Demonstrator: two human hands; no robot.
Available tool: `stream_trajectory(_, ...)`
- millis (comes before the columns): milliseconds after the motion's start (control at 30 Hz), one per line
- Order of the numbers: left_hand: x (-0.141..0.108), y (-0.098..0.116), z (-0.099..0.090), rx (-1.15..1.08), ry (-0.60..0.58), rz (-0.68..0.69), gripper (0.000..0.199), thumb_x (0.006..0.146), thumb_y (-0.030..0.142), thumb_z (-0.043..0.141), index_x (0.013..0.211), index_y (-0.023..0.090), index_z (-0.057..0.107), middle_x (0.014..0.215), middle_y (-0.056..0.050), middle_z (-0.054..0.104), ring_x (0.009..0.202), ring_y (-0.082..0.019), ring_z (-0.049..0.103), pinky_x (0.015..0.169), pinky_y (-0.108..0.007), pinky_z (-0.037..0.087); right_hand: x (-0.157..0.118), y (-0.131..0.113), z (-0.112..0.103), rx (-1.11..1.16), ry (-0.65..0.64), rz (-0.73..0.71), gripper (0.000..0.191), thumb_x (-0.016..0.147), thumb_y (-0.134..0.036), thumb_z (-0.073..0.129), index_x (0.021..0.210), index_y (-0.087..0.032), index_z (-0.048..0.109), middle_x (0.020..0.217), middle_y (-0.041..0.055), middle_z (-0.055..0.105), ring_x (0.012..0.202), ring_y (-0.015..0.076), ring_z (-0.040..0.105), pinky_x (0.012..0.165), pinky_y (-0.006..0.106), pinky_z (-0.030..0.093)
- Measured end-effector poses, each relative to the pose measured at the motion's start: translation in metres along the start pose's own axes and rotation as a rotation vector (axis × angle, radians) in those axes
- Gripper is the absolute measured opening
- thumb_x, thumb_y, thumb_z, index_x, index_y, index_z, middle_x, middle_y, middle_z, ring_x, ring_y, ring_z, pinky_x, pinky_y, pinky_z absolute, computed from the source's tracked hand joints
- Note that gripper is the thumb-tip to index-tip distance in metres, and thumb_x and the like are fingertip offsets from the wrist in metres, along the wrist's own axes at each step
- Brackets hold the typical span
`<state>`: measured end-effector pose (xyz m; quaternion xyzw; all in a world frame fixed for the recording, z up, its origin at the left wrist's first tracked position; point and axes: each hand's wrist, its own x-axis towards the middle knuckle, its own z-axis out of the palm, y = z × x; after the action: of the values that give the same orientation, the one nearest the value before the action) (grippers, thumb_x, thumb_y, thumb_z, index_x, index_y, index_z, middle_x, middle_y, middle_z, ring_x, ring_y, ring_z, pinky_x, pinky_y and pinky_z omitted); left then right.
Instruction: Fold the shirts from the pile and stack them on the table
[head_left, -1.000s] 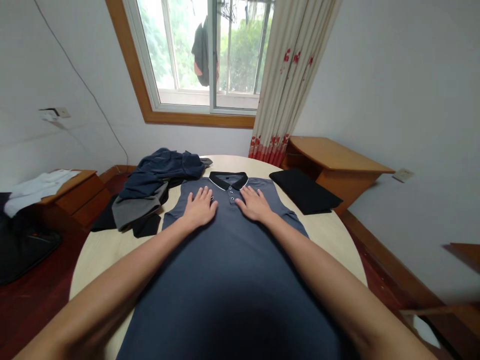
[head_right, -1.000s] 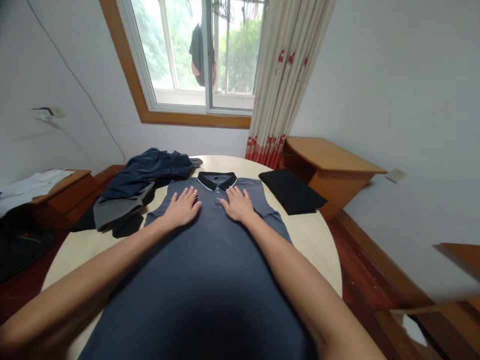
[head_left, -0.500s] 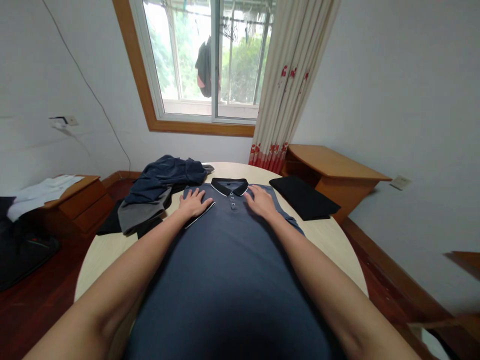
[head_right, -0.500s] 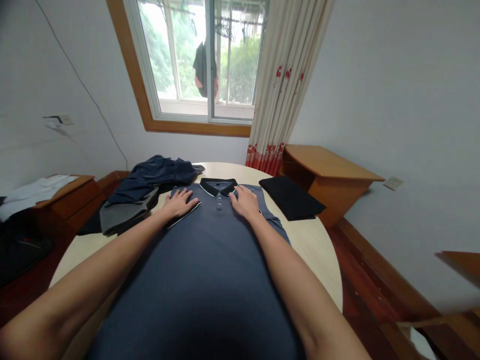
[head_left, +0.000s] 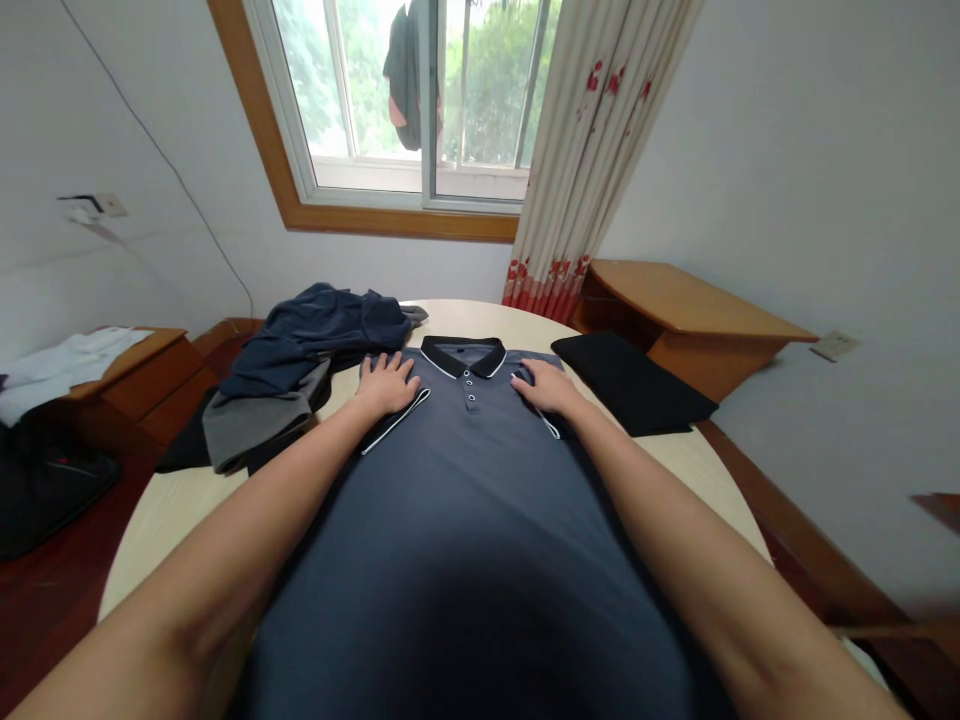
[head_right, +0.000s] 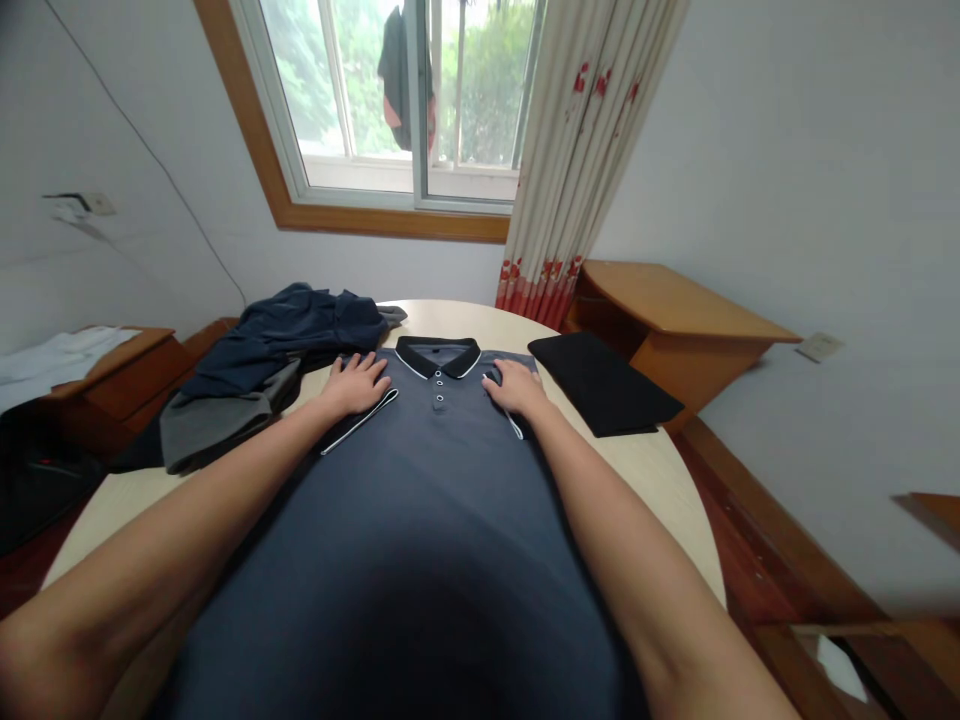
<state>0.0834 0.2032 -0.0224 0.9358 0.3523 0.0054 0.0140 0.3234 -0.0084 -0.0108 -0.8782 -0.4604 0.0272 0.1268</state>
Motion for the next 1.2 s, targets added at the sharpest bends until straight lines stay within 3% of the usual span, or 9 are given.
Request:
stream_trajectory(100, 0.008, 0.004, 0.001, -0.039, -0.009, 0.027, 0.07, 0.099, 0.057, 0.021, 0.16, 0.024, 0.031, 0.169, -0.007, 0.019, 0.154, -0.037, 0.017, 0.12, -0.061, 0.015, -0.003, -0.003, 0.014, -0.092, -0.036, 0.016, 0.069, 0.101, -0.06, 0.036, 0.158, -0.021, 0.036, 0.165, 0.0097, 0.026, 0.153, 0.0324, 0.022, 0.122, 0.059, 0.015)
stream_trajectory(167, 0.015, 0.003, 0.003, -0.051, -0.008, 0.019, 0.073, 0.098, 0.062, 0.021, 0.161, 0.026, 0.03, 0.169, -0.005, 0.018, 0.153, -0.039, 0.018, 0.119, -0.064, 0.015, -0.002, -0.002, 0.017, -0.111, -0.053, 0.01, 0.07, 0.101, -0.064, 0.029, 0.159, -0.024, 0.034, 0.167, 0.0075, 0.022, 0.154, 0.0328, 0.017, 0.122, 0.063, 0.011)
stream_trajectory(533, 0.06, -0.006, 0.0, -0.041, -0.042, -0.008, 0.076, 0.095, 0.069, 0.021, 0.162, 0.032, 0.024, 0.17, -0.001, 0.013, 0.144, -0.044, 0.036, 0.116, -0.062, 0.025, 0.026, 0.008, 0.017, -0.132, -0.023, -0.007, 0.072, 0.1, -0.066, 0.029, 0.158, -0.023, 0.036, 0.166, 0.0091, 0.025, 0.152, 0.0338, 0.021, 0.12, 0.063, 0.015)
stream_trajectory(633, 0.054, -0.002, -0.006, -0.032, -0.042, 0.001, 0.072, 0.099, 0.061, 0.019, 0.162, 0.027, 0.026, 0.169, -0.004, 0.016, 0.146, -0.041, 0.035, 0.117, -0.059, 0.026, 0.012, -0.005, 0.009, -0.177, 0.067, 0.025, 0.065, 0.101, -0.056, 0.035, 0.15, -0.015, 0.046, 0.157, 0.0166, 0.041, 0.145, 0.0352, 0.034, 0.119, 0.057, 0.022)
stream_trajectory(733, 0.035, 0.002, -0.012, -0.015, 0.014, 0.047, 0.067, 0.102, 0.049, 0.018, 0.158, 0.017, 0.034, 0.166, -0.01, 0.027, 0.147, -0.032, 0.035, 0.118, -0.048, 0.029, -0.011, -0.021, -0.002, -0.224, 0.112, 0.108, 0.058, 0.098, -0.05, 0.045, 0.136, -0.008, 0.059, 0.141, 0.0249, 0.054, 0.133, 0.038, 0.048, 0.113, 0.05, 0.034)
stream_trajectory(800, 0.019, 0.002, -0.014, -0.01, 0.039, 0.07, 0.067, 0.102, 0.049, 0.02, 0.156, 0.015, 0.037, 0.165, -0.011, 0.031, 0.149, -0.029, 0.033, 0.119, -0.045, 0.028, -0.024, -0.03, -0.008, -0.243, 0.092, 0.146, 0.053, 0.096, -0.044, 0.049, 0.131, -0.007, 0.063, 0.135, 0.0266, 0.057, 0.127, 0.0382, 0.053, 0.107, 0.047, 0.042)
stream_trajectory(967, -0.01, -0.006, -0.008, -0.024, -0.021, 0.049, 0.069, 0.102, 0.051, 0.02, 0.158, 0.011, 0.033, 0.167, -0.013, 0.024, 0.154, -0.029, 0.021, 0.122, -0.049, 0.022, -0.037, -0.033, -0.016, -0.287, 0.08, 0.113, 0.043, 0.095, -0.021, 0.041, 0.126, -0.007, 0.068, 0.126, 0.0252, 0.064, 0.118, 0.0347, 0.06, 0.098, 0.043, 0.049)
stream_trajectory(1133, -0.012, -0.014, 0.001, -0.06, -0.039, 0.033, 0.072, 0.102, 0.054, 0.017, 0.159, 0.013, 0.03, 0.168, -0.013, 0.019, 0.155, -0.029, 0.017, 0.123, -0.052, 0.018, -0.037, -0.026, -0.02, -0.313, 0.034, 0.067, 0.047, 0.098, -0.041, 0.05, 0.127, -0.008, 0.066, 0.128, 0.0237, 0.063, 0.117, 0.0351, 0.061, 0.096, 0.042, 0.05)
stream_trajectory(1200, -0.011, -0.014, 0.004, -0.066, -0.03, 0.022, 0.073, 0.102, 0.056, 0.016, 0.16, 0.014, 0.028, 0.169, -0.012, 0.016, 0.156, -0.03, 0.014, 0.123, -0.054, 0.016, -0.037, -0.026, -0.02, -0.343, 0.031, 0.06, 0.047, 0.098, -0.041, 0.05, 0.128, -0.007, 0.064, 0.129, 0.0239, 0.062, 0.117, 0.0347, 0.061, 0.096, 0.041, 0.05)
